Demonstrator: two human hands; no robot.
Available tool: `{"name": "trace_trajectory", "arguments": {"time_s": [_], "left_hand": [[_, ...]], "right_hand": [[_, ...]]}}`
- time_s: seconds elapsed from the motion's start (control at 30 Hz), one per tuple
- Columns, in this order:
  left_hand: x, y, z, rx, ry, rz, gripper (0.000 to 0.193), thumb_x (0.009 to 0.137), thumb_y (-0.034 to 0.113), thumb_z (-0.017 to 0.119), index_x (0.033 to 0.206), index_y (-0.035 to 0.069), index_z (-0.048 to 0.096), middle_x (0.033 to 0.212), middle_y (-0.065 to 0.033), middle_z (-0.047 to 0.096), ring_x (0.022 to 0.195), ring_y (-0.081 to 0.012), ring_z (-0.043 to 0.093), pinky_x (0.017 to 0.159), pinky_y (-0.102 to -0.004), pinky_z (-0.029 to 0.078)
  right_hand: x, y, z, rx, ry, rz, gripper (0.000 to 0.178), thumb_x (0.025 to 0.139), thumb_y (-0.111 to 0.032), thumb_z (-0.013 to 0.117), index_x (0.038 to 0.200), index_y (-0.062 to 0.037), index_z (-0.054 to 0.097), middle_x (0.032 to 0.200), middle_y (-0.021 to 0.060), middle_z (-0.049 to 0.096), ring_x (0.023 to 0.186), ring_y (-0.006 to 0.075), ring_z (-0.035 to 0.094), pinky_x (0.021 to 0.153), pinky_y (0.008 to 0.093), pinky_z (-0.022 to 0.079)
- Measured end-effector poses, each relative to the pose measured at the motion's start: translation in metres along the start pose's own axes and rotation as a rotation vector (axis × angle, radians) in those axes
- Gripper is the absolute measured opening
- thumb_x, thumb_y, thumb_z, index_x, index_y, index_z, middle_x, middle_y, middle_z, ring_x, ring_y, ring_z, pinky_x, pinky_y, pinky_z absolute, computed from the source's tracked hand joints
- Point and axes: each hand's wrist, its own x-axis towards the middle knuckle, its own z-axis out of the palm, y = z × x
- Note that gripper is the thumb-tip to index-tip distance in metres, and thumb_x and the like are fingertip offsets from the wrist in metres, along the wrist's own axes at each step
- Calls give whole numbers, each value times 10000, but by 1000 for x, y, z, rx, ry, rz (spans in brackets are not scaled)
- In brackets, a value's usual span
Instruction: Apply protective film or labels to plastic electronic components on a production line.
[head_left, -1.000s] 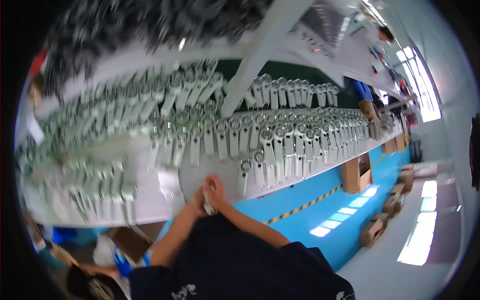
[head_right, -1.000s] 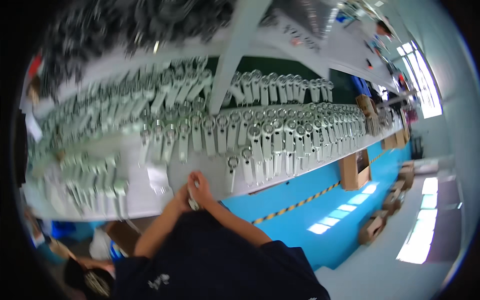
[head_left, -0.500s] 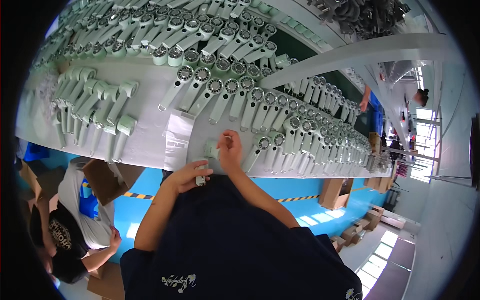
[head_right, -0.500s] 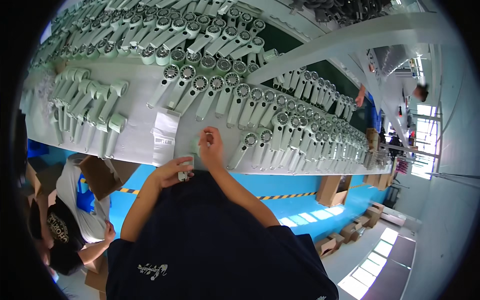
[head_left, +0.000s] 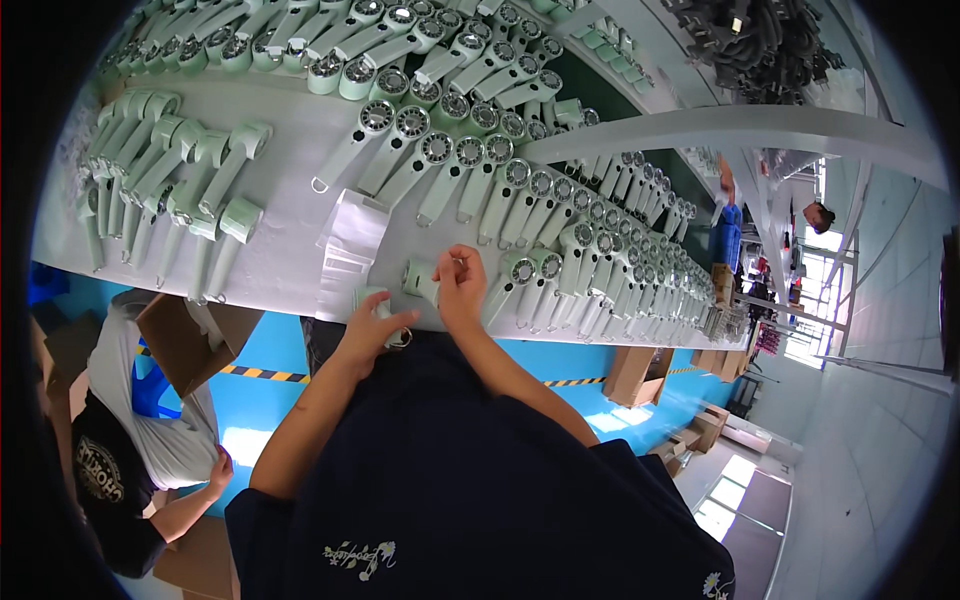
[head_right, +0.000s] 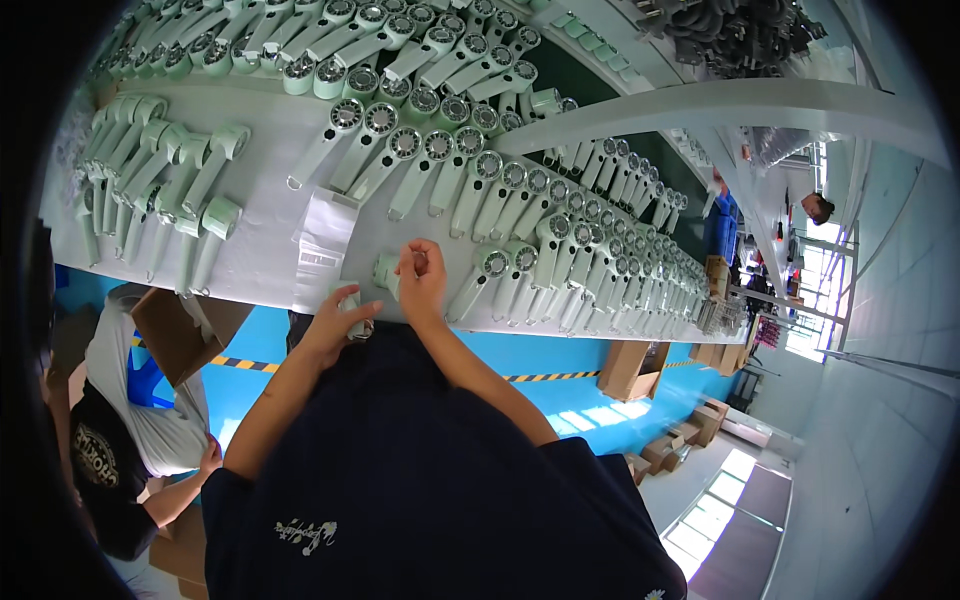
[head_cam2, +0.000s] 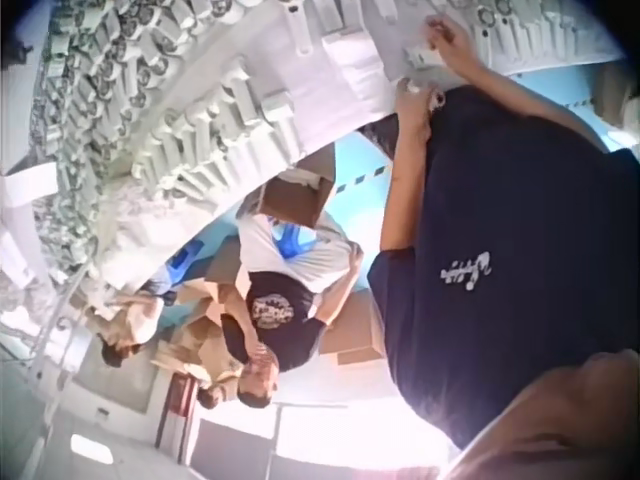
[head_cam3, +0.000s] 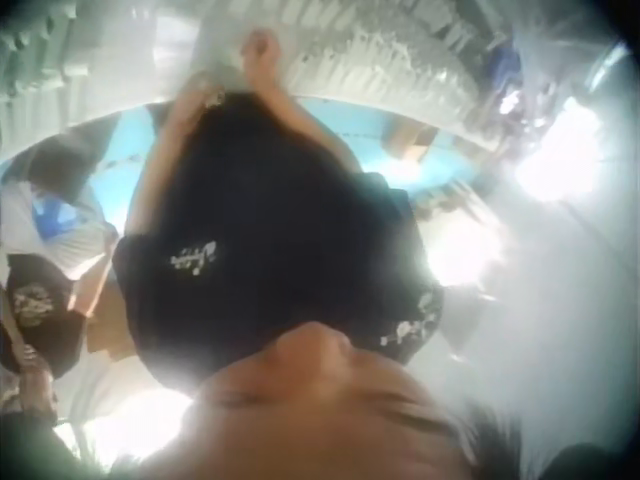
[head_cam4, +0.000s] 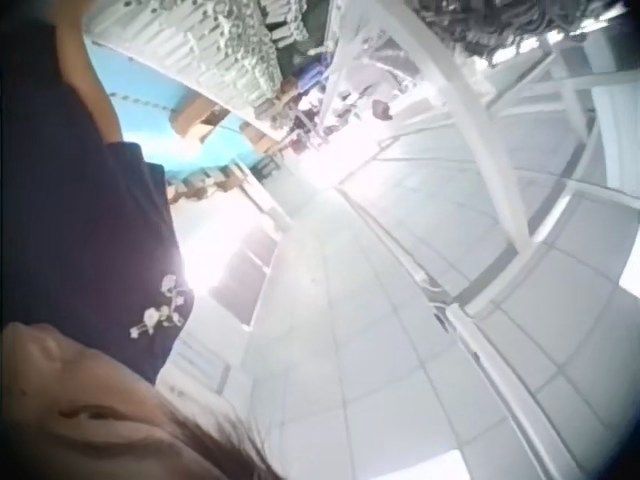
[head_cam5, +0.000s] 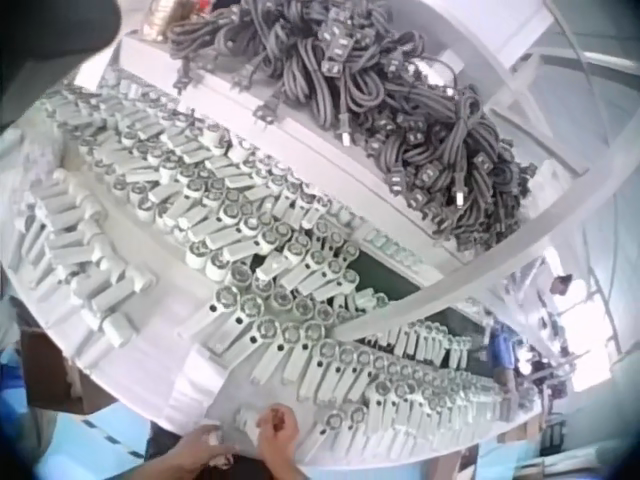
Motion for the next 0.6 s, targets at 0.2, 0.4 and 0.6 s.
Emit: {"name": "trace_trajectory", "arguments": {"time_s": [0.2, 0.4, 0.6], "left_hand": [[-8, -8, -6, 161, -39, 121, 847, 632, 139, 852, 1324, 4, 383, 986, -123, 586, 807, -162, 601, 649, -287, 510], [-11, -5, -10, 198, -74, 148, 795, 697, 86, 791, 1365, 11, 365, 964, -138, 629, 805, -170, 634, 650, -275, 524], [-11, 0, -3, 911, 269, 469, 638, 750, 380, 735, 1242, 38, 515, 993, -159, 643, 830, -220, 640, 706, -335, 516]], "right_hand": [[0, -3, 0, -57, -5, -1, 121, 912, -131, 585, 979, -45, 533, 686, 2, 549, 612, 64, 532, 544, 203, 405], [11, -2, -8, -136, -11, 29, 118, 907, -131, 589, 978, -53, 536, 651, -8, 536, 611, 61, 523, 558, 211, 408], [19, 1, 1, -78, -15, 26, 116, 906, -128, 587, 977, -50, 538, 663, -3, 537, 612, 66, 523, 571, 218, 421]]}}
